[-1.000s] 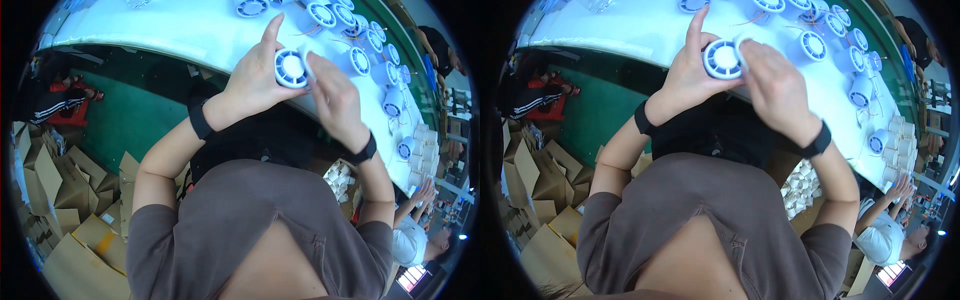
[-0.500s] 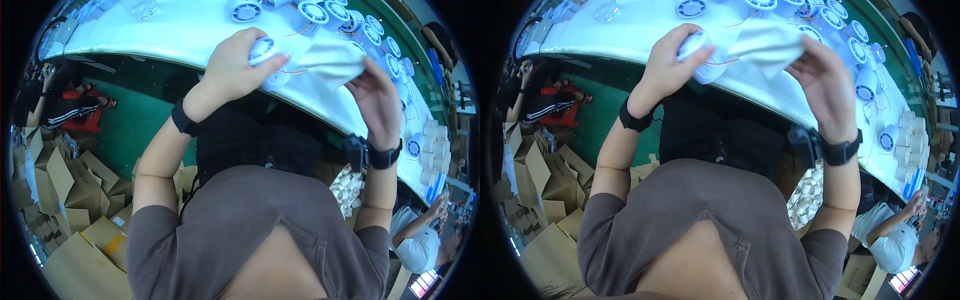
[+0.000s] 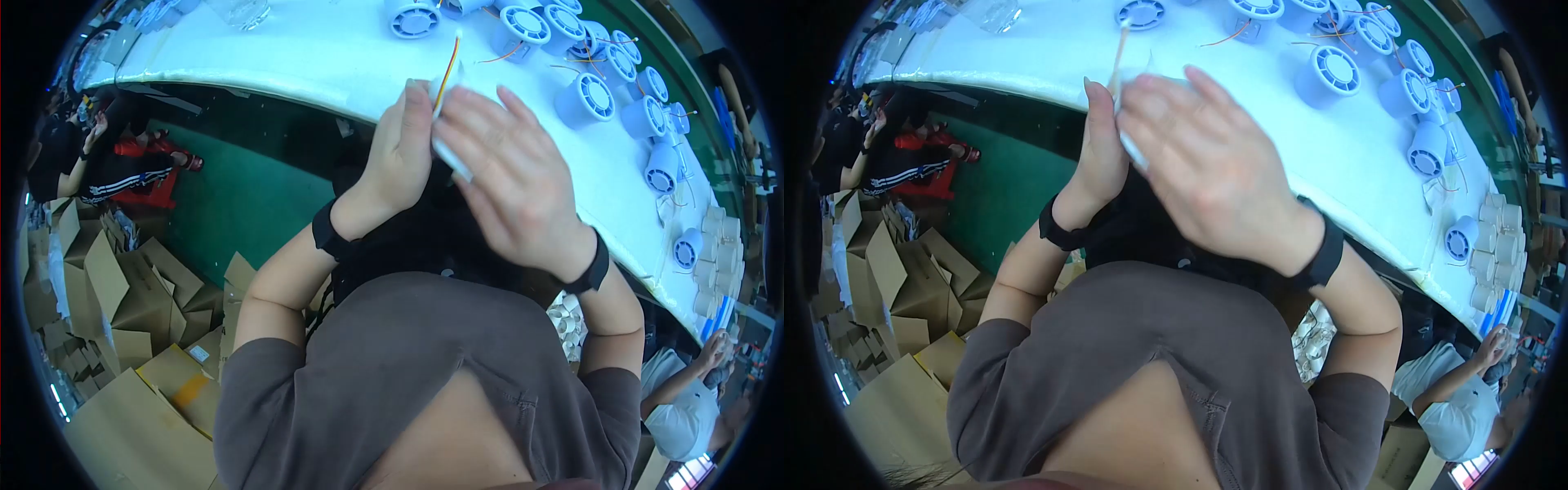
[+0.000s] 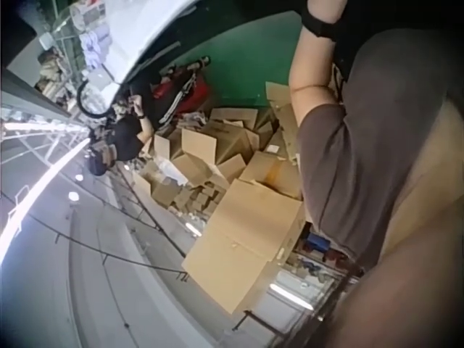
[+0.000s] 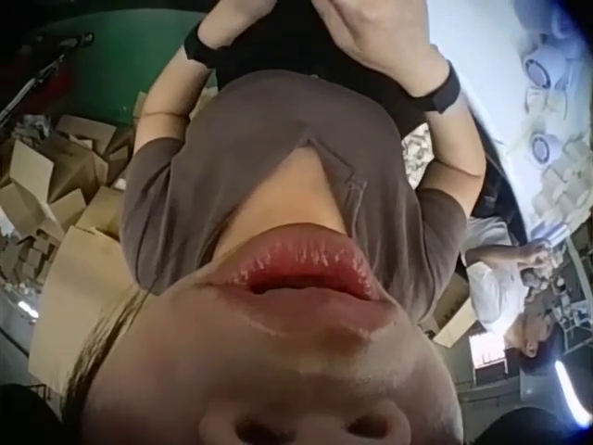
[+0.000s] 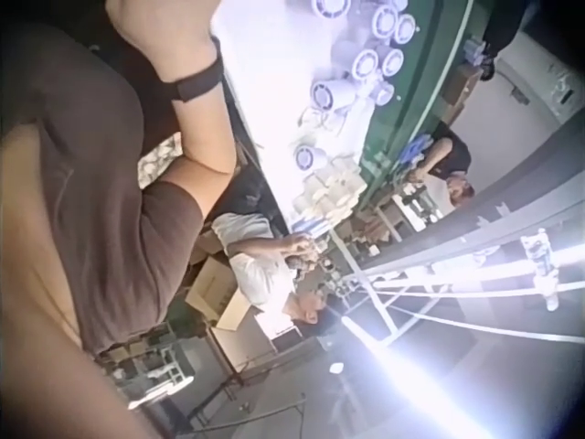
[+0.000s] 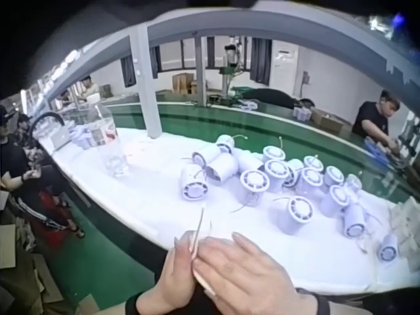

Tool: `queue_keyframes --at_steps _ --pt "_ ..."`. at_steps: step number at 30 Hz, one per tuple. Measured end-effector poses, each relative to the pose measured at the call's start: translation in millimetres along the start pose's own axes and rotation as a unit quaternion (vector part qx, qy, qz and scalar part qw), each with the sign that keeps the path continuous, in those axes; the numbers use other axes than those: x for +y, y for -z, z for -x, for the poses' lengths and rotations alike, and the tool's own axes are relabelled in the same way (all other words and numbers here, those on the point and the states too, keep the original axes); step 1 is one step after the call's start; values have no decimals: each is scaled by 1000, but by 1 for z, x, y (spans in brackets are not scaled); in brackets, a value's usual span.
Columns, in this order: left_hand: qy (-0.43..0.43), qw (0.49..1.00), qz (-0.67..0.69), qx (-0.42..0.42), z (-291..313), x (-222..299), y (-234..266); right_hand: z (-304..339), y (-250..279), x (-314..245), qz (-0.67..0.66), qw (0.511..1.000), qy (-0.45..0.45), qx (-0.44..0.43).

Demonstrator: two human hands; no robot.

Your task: The person pours liquid from a bottle onto a cloth and wipes the exterior and interior of several fan housings. Each housing is picked up, cleaned on multiple sides, and placed back onto the table.

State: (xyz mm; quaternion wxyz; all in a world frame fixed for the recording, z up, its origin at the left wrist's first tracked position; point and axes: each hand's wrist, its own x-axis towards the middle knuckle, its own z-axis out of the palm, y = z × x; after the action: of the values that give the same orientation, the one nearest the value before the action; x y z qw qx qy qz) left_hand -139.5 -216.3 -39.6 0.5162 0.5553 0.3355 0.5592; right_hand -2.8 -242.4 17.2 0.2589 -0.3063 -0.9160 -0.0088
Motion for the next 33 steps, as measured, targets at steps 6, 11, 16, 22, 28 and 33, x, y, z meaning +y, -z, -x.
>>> queue_keyframes --at_steps 6,11,16,22,28,33 --pt "-212 962 -171 -15 -1 1 10 8 -2 13 -314 925 -211 -10" --pt "-169 968 -187 -19 -5 -3 12 9 -6 -2 -47 997 -27 46" --pt "-192 958 -211 -10 -6 -2 12 11 -6 12 -344 911 -226 38" --pt "-245 951 -187 14 -17 1 14 19 -12 22 -684 566 -446 116" --pt "106 989 78 74 -12 0 13 22 3 37 -622 583 -407 328" --pt "212 933 258 -132 -14 -1 12 4 6 27 -133 982 -72 116"
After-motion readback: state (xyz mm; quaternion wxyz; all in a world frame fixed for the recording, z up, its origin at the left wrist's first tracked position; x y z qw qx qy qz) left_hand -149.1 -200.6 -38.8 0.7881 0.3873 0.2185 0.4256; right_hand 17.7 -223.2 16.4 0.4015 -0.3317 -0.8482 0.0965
